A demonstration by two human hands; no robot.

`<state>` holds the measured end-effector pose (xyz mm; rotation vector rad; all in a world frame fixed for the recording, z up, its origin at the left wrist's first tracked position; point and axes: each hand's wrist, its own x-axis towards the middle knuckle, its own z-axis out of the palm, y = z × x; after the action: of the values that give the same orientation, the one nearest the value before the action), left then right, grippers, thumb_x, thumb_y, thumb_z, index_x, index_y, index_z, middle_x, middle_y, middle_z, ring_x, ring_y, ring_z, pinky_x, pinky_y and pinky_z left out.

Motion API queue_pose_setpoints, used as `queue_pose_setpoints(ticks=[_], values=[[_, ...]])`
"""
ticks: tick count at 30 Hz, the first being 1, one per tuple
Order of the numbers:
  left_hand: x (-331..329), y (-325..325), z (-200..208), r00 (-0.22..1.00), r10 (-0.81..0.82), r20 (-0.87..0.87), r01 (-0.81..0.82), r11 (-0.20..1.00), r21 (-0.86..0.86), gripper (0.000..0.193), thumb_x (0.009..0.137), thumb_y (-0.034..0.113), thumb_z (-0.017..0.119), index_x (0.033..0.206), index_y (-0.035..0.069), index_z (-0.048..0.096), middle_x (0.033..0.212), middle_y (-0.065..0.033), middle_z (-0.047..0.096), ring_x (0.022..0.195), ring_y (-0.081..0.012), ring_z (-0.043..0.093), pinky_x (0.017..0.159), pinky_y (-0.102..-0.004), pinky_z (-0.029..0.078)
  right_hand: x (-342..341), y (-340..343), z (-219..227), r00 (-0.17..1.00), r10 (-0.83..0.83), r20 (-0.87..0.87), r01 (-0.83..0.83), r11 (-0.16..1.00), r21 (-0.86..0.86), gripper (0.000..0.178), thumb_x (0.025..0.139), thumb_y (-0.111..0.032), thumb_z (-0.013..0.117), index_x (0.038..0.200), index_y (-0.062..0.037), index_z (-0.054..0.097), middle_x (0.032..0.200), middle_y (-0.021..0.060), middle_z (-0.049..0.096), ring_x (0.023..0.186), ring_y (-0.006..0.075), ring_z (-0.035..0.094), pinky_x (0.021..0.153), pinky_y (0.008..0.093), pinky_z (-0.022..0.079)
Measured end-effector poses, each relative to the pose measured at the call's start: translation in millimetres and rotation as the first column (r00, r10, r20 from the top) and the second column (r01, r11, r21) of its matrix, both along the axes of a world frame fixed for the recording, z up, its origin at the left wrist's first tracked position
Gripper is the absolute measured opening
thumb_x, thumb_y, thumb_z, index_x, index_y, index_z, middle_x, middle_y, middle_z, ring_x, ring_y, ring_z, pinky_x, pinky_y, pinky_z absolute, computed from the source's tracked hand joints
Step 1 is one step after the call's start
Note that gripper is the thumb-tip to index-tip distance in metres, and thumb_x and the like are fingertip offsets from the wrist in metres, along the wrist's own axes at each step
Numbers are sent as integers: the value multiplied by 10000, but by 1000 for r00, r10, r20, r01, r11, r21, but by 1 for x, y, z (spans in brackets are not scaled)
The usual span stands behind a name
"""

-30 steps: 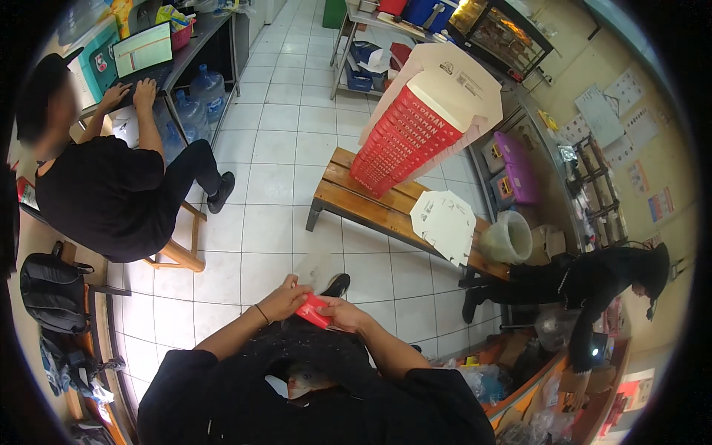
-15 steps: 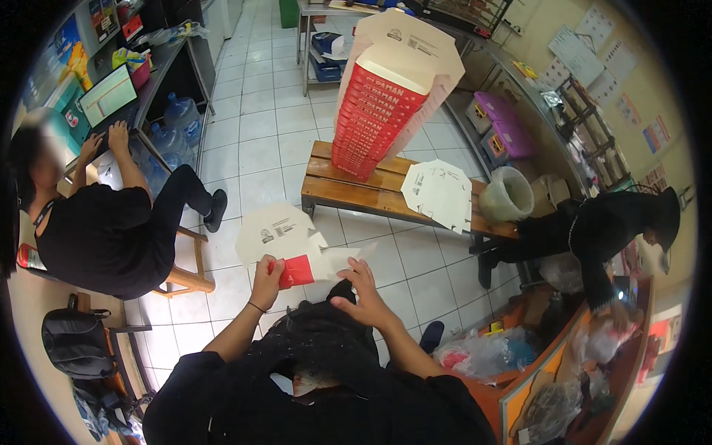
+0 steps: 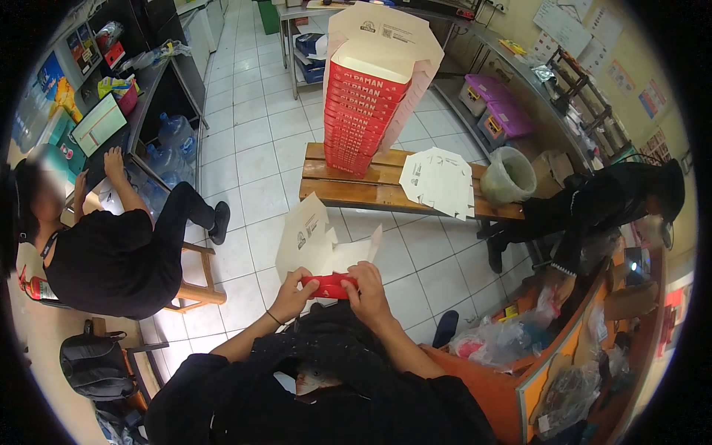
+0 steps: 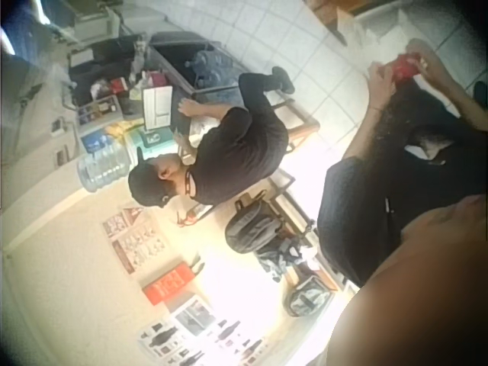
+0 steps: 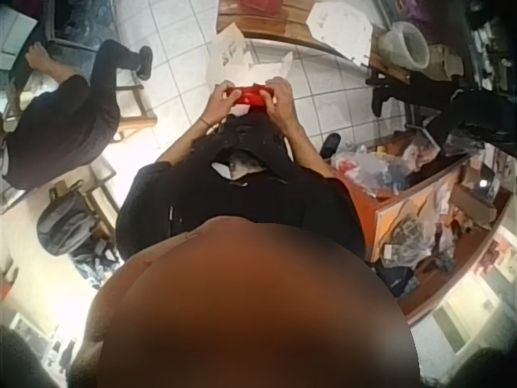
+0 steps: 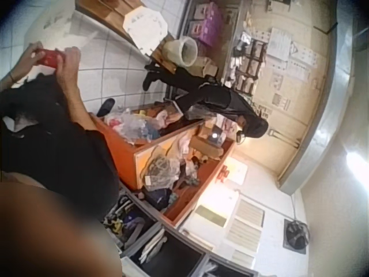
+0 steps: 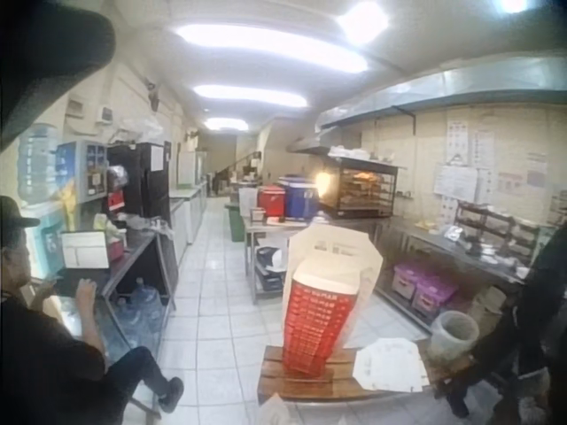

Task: The person assembles cardboard food boxes by hand and stacks them on a wooden bench in a kitchen area.

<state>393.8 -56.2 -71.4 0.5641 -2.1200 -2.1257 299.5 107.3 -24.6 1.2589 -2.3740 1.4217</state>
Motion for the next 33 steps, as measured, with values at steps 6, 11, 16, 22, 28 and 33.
queue_pose_setpoints(ticks=[6,11,16,22,28,33], values=[[4,7,17,975,-182,-128,130,933,-336,136,829,176,549,812,49,502,752,-31,484,663,-120,452,601,-217,384,-2,1,-7,977,184,106,-205,949,241,202,709,-33,594,899,2,532,1047,162,494,1003,337,446,867,383,362],[6,-20,15,999,10,37,-20,962,272,204,819,232,563,898,74,460,794,-40,553,786,-129,541,639,-291,474,-12,22,-18,945,178,274,-191,981,23,583,700,-47,632,1226,-82,385,1317,164,285,1219,292,295,987,350,262],[26,-68,3,999,-30,-19,34,613,790,183,839,208,528,963,95,455,916,-29,550,781,-135,580,573,-264,508,-36,71,-22,823,-243,514,99,951,292,902,635,-85,699,1313,27,115,1350,218,161,1269,317,154,1036,368,139],[3,-53,-6,971,23,237,-204,597,776,227,875,149,407,1091,85,435,943,-53,538,826,-148,548,667,-292,499,-19,52,10,707,89,702,-128,992,4,455,672,-50,659,1084,-11,469,898,125,608,767,256,599,716,323,468],[-5,-32,-64,989,7,-146,-22,994,-102,600,734,-52,397,1296,45,210,1198,-121,408,1065,-233,435,838,-306,411,16,16,29,864,371,340,-503,616,606,147,751,-173,534,857,-80,578,818,202,583,711,364,560,614,425,446],[-3,-18,19,941,-213,-264,41,844,-534,683,618,-45,429,1273,-11,238,1202,-204,394,1106,-332,414,938,-360,330,11,-10,58,809,377,450,-492,17,870,169,696,-96,522,805,-3,611,833,186,612,798,304,607,679,383,484]])
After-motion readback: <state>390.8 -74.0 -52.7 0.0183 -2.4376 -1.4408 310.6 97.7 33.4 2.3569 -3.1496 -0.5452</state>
